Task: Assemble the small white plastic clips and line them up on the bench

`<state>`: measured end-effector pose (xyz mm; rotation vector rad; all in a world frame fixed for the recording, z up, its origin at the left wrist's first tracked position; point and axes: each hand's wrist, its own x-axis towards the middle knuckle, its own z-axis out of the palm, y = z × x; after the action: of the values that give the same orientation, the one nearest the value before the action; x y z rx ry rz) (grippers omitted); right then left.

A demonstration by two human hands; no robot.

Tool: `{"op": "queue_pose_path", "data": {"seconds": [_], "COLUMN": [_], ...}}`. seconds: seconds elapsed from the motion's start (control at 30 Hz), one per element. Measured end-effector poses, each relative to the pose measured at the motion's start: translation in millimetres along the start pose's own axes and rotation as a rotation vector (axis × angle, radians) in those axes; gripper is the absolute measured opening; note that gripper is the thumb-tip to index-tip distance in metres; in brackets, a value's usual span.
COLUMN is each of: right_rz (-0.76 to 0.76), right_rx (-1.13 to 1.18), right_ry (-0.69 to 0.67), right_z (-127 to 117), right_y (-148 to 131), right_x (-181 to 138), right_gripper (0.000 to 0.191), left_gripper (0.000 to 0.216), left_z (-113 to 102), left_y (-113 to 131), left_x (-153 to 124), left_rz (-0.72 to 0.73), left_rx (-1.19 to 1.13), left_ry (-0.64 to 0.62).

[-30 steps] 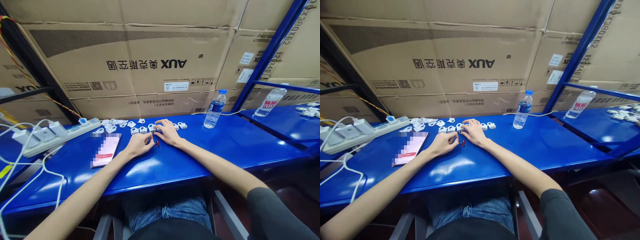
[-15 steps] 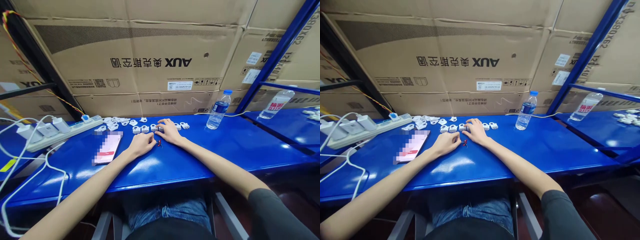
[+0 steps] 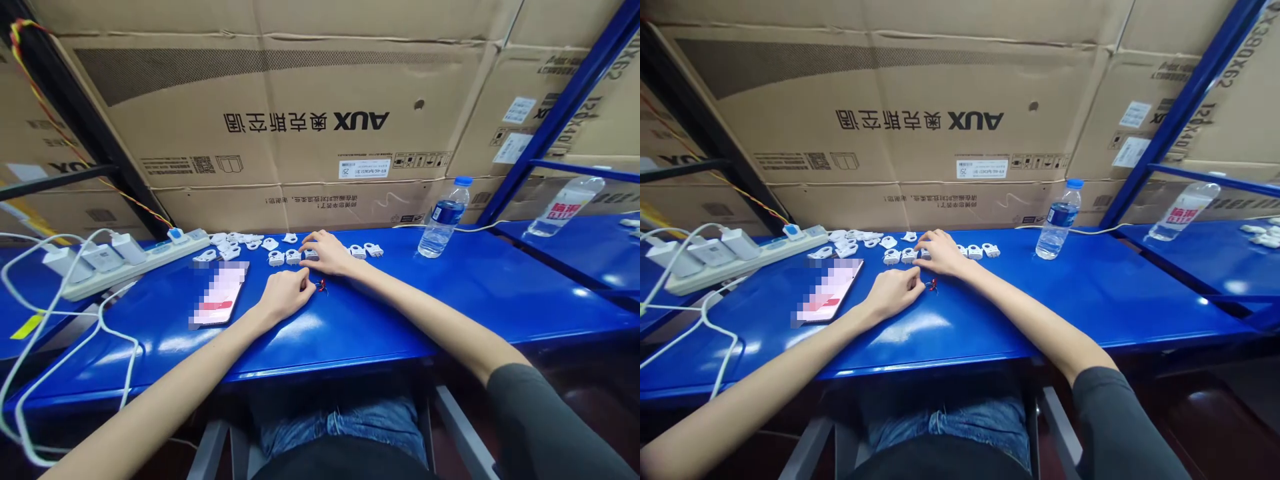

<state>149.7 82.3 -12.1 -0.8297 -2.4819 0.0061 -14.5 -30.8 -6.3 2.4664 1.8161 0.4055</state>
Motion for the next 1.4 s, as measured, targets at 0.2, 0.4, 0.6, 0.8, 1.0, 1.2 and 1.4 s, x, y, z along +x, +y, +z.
{"op": "queue_pose_path", "data": {"seconds": [0.2, 0.4, 0.6, 0.8, 1.0, 1.2, 1.4], "right_rz": [-0.025, -0.010, -0.014, -0.036, -0.117, -0.200, -0.194], "right_rx": [-0.015, 0.032, 0.065, -0.034, -0.167, -0.206, -0.207], "right_ry": [-0.029, 0.039, 0.200, 0.305, 0.282, 0.317, 0.322], "right_z": [13, 14, -10, -35, -41, -38, -36], "right_y": [-5, -6, -1, -1, -3, -11, -15], "right_x": [6, 7, -20, -75, -88, -84, -82], "right_gripper": [0.027, 0.024, 0.026, 0.025, 0.026, 0.026, 0.026], "left_gripper": [0.017, 0.018, 0.017, 0.012, 0.015, 0.018, 0.016], "left_z": [2, 2, 2, 4, 7, 5, 6], "left_y": [-1, -1, 0, -5, -9, -6, -10], "left_x": [0, 1, 1, 4, 9, 11, 16], "left_rz": [-0.008, -0.010, -0.011, -0.058, -0.004, -0.023, -0.030], "left_rx": [0.002, -0.035, -0.057, -0.178, -0.587, -0.803, -0.858], "left_ry": [-0.002, 0.015, 0.034, 0.081, 0.241, 0.253, 0.234]}}
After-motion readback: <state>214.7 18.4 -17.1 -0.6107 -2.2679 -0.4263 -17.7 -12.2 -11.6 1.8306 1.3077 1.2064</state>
